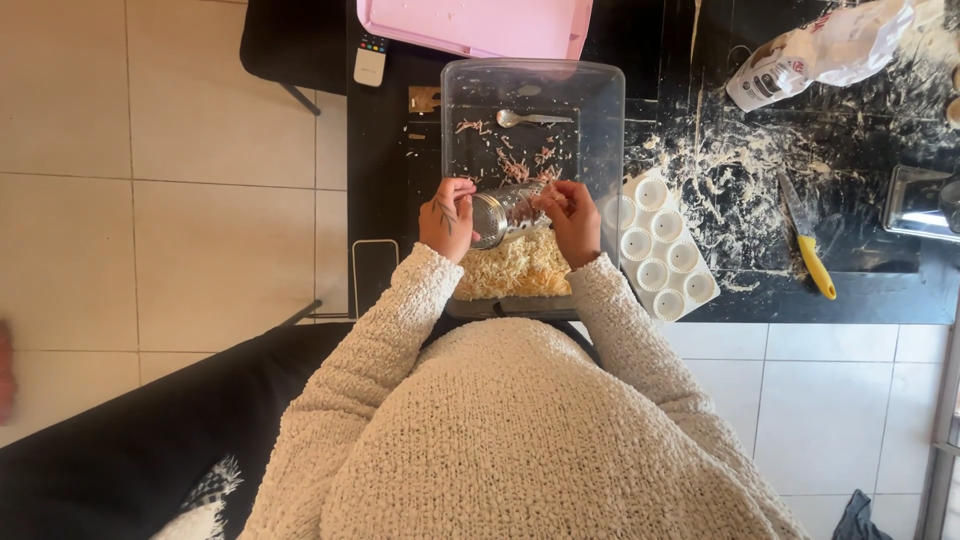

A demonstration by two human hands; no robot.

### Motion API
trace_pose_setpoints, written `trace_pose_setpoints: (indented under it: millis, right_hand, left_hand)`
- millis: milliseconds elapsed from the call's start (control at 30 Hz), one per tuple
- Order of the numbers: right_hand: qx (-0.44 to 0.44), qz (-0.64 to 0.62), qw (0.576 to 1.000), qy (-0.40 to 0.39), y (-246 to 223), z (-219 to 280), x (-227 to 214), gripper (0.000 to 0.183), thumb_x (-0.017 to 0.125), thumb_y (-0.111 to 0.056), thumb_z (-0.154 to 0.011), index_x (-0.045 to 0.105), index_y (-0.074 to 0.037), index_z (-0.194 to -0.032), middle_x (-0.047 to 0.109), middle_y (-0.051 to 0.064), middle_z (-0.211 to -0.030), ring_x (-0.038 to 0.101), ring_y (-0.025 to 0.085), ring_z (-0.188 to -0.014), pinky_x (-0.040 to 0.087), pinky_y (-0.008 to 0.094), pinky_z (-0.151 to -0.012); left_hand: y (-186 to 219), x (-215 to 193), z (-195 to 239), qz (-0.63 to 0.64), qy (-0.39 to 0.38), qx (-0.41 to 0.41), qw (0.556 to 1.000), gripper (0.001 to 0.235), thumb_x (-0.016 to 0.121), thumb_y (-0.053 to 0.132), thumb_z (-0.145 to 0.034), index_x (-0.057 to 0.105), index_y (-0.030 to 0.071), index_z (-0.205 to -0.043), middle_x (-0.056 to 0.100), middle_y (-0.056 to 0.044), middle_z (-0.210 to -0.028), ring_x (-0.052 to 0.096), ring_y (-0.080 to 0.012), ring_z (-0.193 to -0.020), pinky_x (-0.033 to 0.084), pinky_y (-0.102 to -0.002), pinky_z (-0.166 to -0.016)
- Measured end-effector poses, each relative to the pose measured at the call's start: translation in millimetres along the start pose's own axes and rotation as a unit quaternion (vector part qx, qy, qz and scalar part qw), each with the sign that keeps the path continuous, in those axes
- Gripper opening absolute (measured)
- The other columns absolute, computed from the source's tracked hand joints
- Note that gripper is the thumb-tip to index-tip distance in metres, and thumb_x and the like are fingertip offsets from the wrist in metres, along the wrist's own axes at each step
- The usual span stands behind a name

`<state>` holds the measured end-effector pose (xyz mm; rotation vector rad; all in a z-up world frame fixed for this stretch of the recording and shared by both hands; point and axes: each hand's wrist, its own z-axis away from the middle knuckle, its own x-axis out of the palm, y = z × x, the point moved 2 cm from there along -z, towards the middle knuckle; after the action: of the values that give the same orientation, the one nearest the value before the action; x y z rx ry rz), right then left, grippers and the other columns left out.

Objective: Grating a block of food into a plastic container using a manual grater.

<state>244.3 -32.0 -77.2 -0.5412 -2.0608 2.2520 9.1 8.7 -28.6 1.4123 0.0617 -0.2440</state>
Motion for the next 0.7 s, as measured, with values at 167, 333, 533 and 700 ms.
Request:
trace_pose_setpoints:
  millis: [167,333,533,700]
  right_hand:
    - [0.154,-0.176,0.972,0.023,-9,-22,0,0.031,0.063,0.001,-0.094,0.056,0.003,-0.124,0.069,0.015,-0.111,0.072,0.019,-0.091,0.063,0.030,-0.078]
    - [0.232,-0.223,0.946,0.047,-7,-69,4,0.046,0.065,0.009,-0.086,0.046,0.006,-0.128,0.064,0.018,-0.113,0.069,0.022,-0.091,0.064,0.030,-0.079]
    - [0.207,-0.175,0.961,0.045,39,-127,21,0.057,0.073,0.009,-0.082,0.036,-0.002,-0.125,0.066,0.020,-0.106,0.070,0.022,-0.083,0.063,0.029,-0.068]
    - [0.018,0.069,0.997,0.002,50,-141,23,0.046,0.070,-0.005,-0.095,0.034,-0.002,-0.123,0.073,0.016,-0.092,0.073,0.022,-0.073,0.062,0.033,-0.064]
  left_hand:
    - [1,-1,0,0.000,-0.010,-0.003,1.000,0.017,0.053,0.003,-0.102,0.056,0.003,-0.119,0.073,-0.014,-0.118,0.072,-0.0142,-0.060,0.057,-0.026,-0.047]
    - [0,0,1,0.007,-0.008,-0.008,1.000,0.018,0.053,0.002,-0.102,0.057,0.003,-0.120,0.073,-0.014,-0.119,0.073,-0.0138,-0.067,0.057,-0.026,-0.047]
    - [8,-3,0,-0.008,-0.020,-0.025,0.999,0.018,0.052,0.003,-0.102,0.057,0.002,-0.120,0.072,-0.014,-0.120,0.073,-0.0150,-0.069,0.058,-0.027,-0.048]
    - [10,-5,1,0.000,-0.026,-0.040,0.999,0.019,0.052,0.005,-0.103,0.057,0.001,-0.121,0.072,-0.014,-0.120,0.074,-0.0145,-0.071,0.058,-0.029,-0.049]
